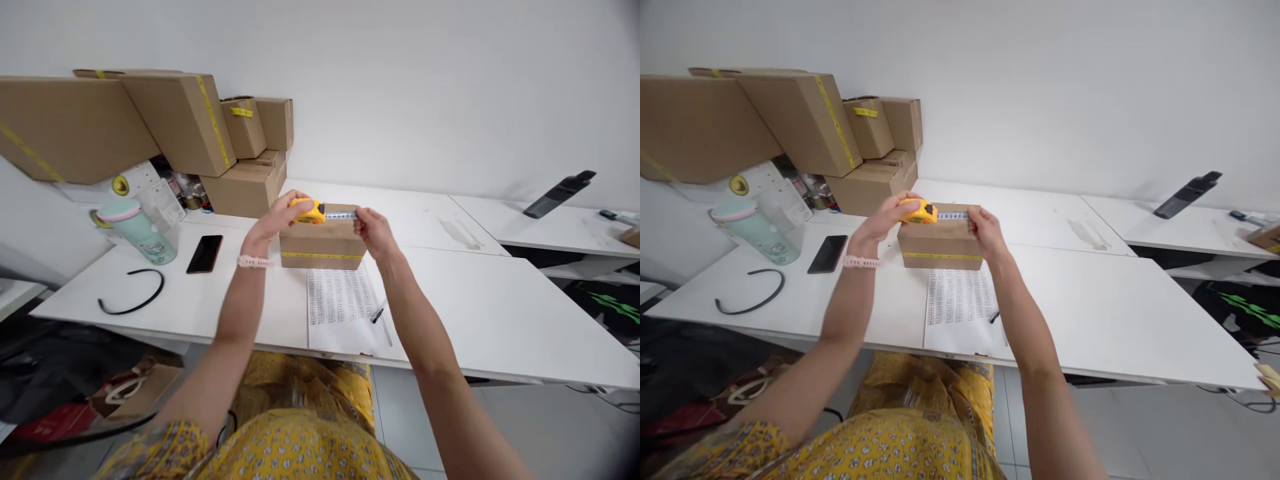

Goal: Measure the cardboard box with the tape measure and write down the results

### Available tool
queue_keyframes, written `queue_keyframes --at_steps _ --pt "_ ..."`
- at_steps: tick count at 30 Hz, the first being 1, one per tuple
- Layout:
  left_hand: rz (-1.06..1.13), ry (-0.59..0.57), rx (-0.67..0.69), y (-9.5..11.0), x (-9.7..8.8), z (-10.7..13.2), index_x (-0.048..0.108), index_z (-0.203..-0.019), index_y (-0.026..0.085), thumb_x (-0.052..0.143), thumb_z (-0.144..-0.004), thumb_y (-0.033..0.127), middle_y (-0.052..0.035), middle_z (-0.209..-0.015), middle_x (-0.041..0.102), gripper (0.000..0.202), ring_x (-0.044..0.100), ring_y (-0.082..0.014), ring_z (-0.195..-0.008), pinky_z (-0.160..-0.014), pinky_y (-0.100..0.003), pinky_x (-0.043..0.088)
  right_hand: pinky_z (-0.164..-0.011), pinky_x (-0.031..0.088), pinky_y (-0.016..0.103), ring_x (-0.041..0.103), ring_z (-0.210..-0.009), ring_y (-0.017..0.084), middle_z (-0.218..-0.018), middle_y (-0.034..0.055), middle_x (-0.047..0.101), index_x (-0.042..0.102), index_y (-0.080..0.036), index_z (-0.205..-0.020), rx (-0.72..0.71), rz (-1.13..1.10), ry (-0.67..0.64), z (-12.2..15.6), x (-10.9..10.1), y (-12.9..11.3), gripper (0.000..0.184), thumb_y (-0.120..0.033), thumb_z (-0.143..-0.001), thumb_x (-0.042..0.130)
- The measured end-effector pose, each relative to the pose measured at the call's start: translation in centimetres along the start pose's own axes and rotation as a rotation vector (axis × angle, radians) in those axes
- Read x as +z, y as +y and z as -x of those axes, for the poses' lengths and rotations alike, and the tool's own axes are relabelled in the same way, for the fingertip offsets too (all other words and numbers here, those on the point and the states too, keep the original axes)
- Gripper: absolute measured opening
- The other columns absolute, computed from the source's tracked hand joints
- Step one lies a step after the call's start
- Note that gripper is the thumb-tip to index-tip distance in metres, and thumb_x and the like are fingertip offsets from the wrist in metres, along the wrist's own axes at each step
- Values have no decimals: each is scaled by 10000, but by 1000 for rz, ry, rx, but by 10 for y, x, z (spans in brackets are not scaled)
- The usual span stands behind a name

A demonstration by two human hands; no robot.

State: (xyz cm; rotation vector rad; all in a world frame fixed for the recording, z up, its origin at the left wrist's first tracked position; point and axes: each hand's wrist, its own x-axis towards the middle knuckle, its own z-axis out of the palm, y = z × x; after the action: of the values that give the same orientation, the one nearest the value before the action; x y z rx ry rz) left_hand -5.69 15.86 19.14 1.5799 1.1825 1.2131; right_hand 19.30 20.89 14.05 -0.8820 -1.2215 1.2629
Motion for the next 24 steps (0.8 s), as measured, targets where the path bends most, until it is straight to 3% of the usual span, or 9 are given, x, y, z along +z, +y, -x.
queue_keyframes --at_steps 2,5,9,15,24 --pt "-19 -36 -26 -5 -28 -17 695 -919 170 754 -811 474 -37 -861 680 328 604 -147 -740 -546 -220 372 -509 337 227 381 -537 74 -591 -64 447 499 -217 -678 12 -26 82 -19 -23 -2 484 -550 -718 848" --pt "32 -72 -127 -29 -68 -30 707 -842 145 740 -809 474 -54 -799 677 332 577 -140 -659 -497 -226 380 -511 341 217 371 -545 73 -593 -58 449 495 -207 -647 82 12 231 -33 -56 6 413 -425 -755 829" --pt "152 14 -306 -68 -97 -39 728 -923 139 761 -786 450 -70 -821 723 341 623 -155 -634 -448 -222 417 -542 381 223 420 -575 83 -614 -40 492 504 -202 -628 158 181 366 -41 -74 29 355 -371 -781 776" --pt "330 102 -402 -93 -98 -60 713 -1030 127 766 -816 450 -110 -953 773 391 746 -232 -805 -660 -338 634 -570 409 226 447 -582 81 -625 -46 498 515 -200 -640 225 228 420 -58 -56 56 291 -342 -788 722" --pt "525 148 -424 -101 -84 -68 671 -986 116 755 -842 403 -107 -863 777 331 756 -236 -781 -709 -386 651 -599 499 268 606 -712 154 -800 25 671 588 -201 -817 292 229 429 -68 -46 67 230 -327 -745 767"
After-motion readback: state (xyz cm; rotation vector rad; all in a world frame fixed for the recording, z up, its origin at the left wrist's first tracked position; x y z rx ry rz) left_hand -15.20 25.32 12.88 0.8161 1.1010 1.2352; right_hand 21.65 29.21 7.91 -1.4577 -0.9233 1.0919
